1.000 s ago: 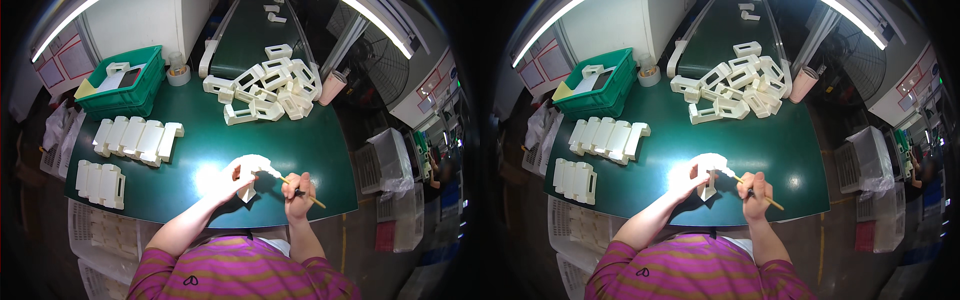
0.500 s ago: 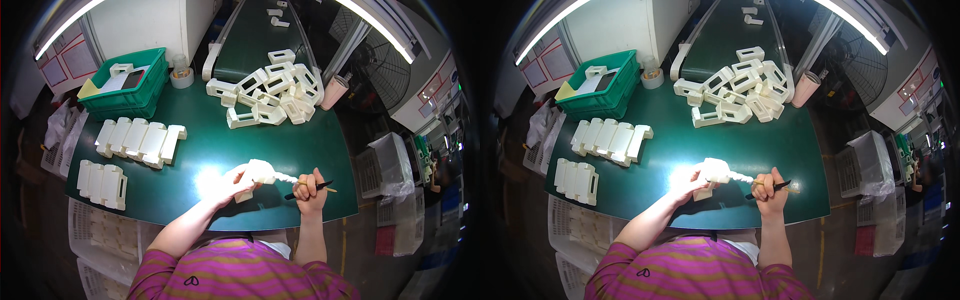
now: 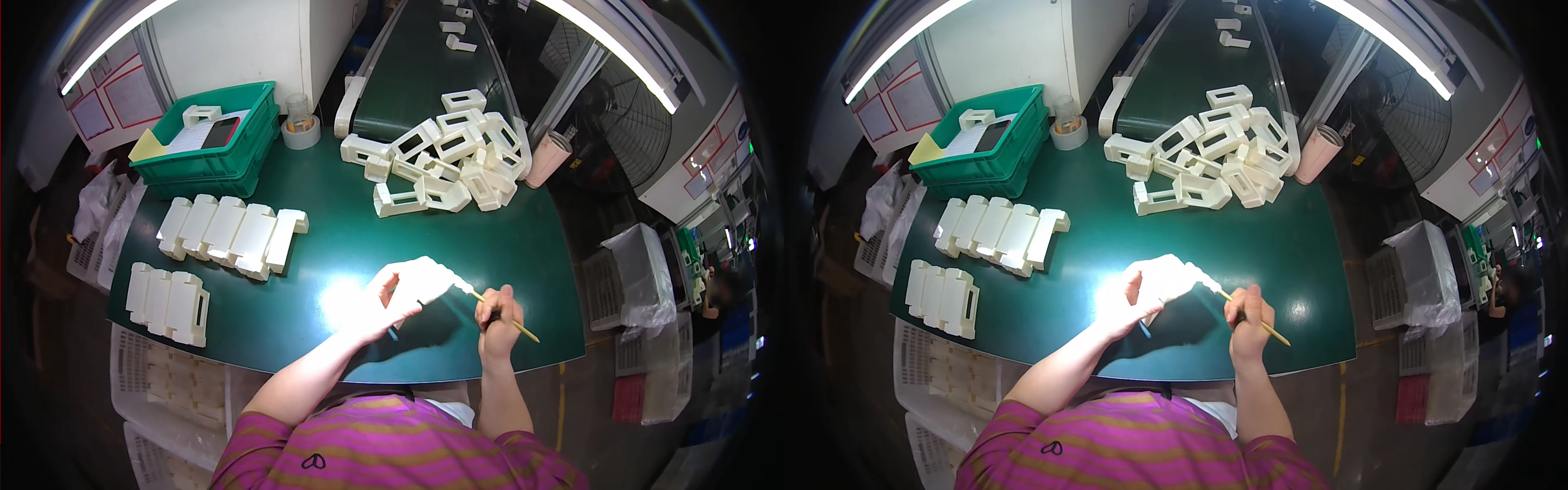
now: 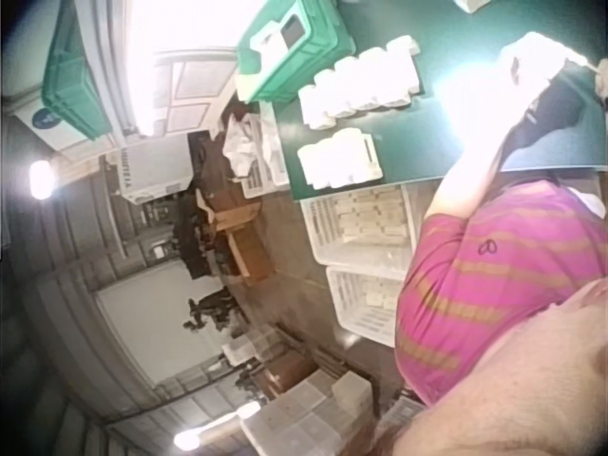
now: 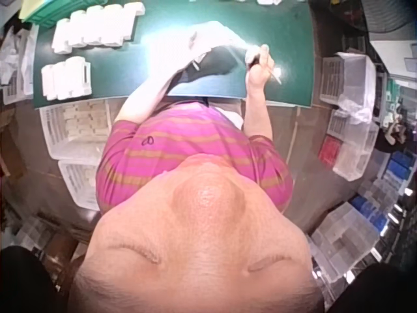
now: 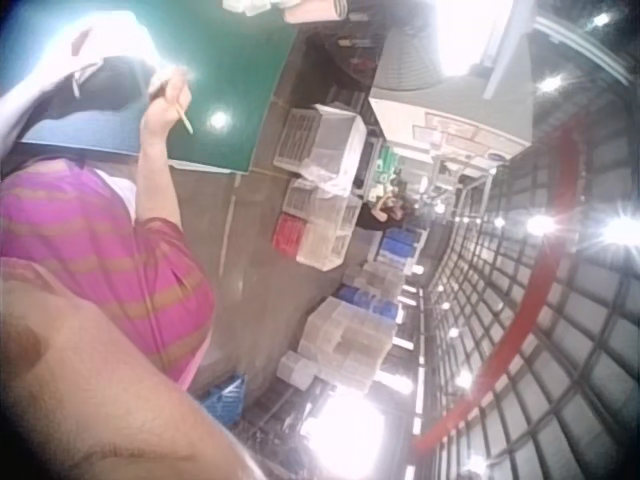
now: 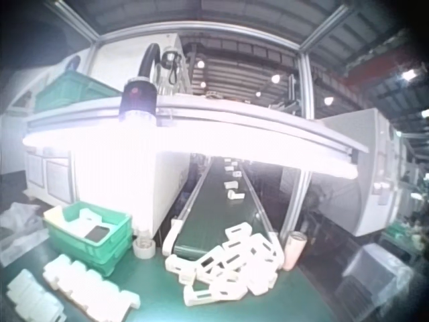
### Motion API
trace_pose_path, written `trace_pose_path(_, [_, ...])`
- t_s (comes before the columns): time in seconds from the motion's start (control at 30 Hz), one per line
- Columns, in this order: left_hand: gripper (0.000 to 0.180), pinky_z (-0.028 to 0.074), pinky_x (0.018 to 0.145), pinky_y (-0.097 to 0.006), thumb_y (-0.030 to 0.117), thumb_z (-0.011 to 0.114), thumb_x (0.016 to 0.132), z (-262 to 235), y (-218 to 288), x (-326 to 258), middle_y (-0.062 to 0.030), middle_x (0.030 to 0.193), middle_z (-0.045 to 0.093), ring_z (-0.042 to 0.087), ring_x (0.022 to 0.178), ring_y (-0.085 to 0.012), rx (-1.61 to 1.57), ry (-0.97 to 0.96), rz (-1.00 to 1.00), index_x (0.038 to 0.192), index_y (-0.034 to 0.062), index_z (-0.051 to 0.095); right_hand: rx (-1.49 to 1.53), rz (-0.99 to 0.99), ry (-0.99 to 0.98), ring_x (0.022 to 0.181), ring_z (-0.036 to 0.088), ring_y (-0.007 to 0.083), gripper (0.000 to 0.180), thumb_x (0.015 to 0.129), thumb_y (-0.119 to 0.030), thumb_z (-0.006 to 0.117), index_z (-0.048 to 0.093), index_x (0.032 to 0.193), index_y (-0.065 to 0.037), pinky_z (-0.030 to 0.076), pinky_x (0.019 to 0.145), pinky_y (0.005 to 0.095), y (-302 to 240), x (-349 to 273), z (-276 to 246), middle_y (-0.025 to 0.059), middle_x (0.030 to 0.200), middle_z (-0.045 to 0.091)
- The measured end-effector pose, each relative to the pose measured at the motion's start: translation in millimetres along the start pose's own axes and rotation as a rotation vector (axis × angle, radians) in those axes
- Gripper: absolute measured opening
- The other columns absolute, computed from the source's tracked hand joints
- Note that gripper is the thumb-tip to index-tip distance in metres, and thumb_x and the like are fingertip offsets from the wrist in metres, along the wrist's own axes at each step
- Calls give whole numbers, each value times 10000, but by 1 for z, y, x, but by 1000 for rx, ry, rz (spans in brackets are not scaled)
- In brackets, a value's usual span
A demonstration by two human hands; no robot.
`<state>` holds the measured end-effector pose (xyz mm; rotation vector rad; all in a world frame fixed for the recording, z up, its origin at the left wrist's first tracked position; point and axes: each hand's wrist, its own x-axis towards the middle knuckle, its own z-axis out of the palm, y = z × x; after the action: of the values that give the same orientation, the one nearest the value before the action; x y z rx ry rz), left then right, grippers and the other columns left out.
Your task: The person assembles small white plastic housings by applying adhesive or sealant to plastic components with a brush applicator, then joining the plastic parts together by hand.
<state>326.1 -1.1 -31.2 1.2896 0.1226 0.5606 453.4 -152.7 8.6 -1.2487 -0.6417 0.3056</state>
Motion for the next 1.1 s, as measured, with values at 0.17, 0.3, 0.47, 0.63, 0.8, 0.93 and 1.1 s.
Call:
trace_pose_path(0.17, [585,356,939,-306,189,694,750,1,2,4,-64,1163,488,450,1108,-162,-46,116,-96,1232,24,405,378,-107,-51,450,342,117,547,970,-309,304,403,510,-31,250,427,243,-5,-5,4,54,503,379])
trace_pose_path(0.3, [592,379,920,-317,210,685,764,-4,-6,2,-75,1139,501,480,1077,-173,-20,125,-98,1244,28,392,199,-77,-63,467,360,118,544,969,-304,314,412,510,-29,256,439,243,-4,-6,7,58,498,409])
trace_pose_path(0.47, [614,427,908,-387,300,630,810,-1,0,0,-135,1209,487,517,1090,-264,-418,16,-118,1287,36,346,125,58,26,449,346,105,540,963,-315,328,399,506,-37,228,424,237,7,-6,-1,45,488,386])
trace_pose_path(0.63, [620,424,929,-410,444,465,875,-3,7,7,-175,1287,431,476,1144,-286,-486,29,-177,1315,35,312,205,-49,27,445,339,107,537,968,-295,311,392,502,-39,232,421,236,7,-8,2,42,487,370])
trace_pose_path(0.8, [621,409,951,-421,439,425,896,-11,-3,10,-168,1290,427,448,1170,-288,-778,104,-195,1339,30,274,254,22,-32,437,335,110,536,972,-280,290,388,503,-40,243,414,235,14,-7,6,47,487,371])
trace_pose_path(0.93, [615,397,963,-409,441,436,892,-10,-2,10,-173,1290,426,445,1171,-279,-773,100,-197,1326,28,300,346,166,-28,428,339,112,534,973,-279,276,382,506,-44,262,410,236,19,-11,6,50,483,363])
trace_pose_path(1.1, [615,388,958,-407,409,487,882,-11,-3,10,-197,1279,424,472,1123,-285,-743,50,-190,1307,-1,313,398,190,-44,420,334,113,532,972,-283,279,382,507,-48,251,404,236,23,-10,4,44,487,348])
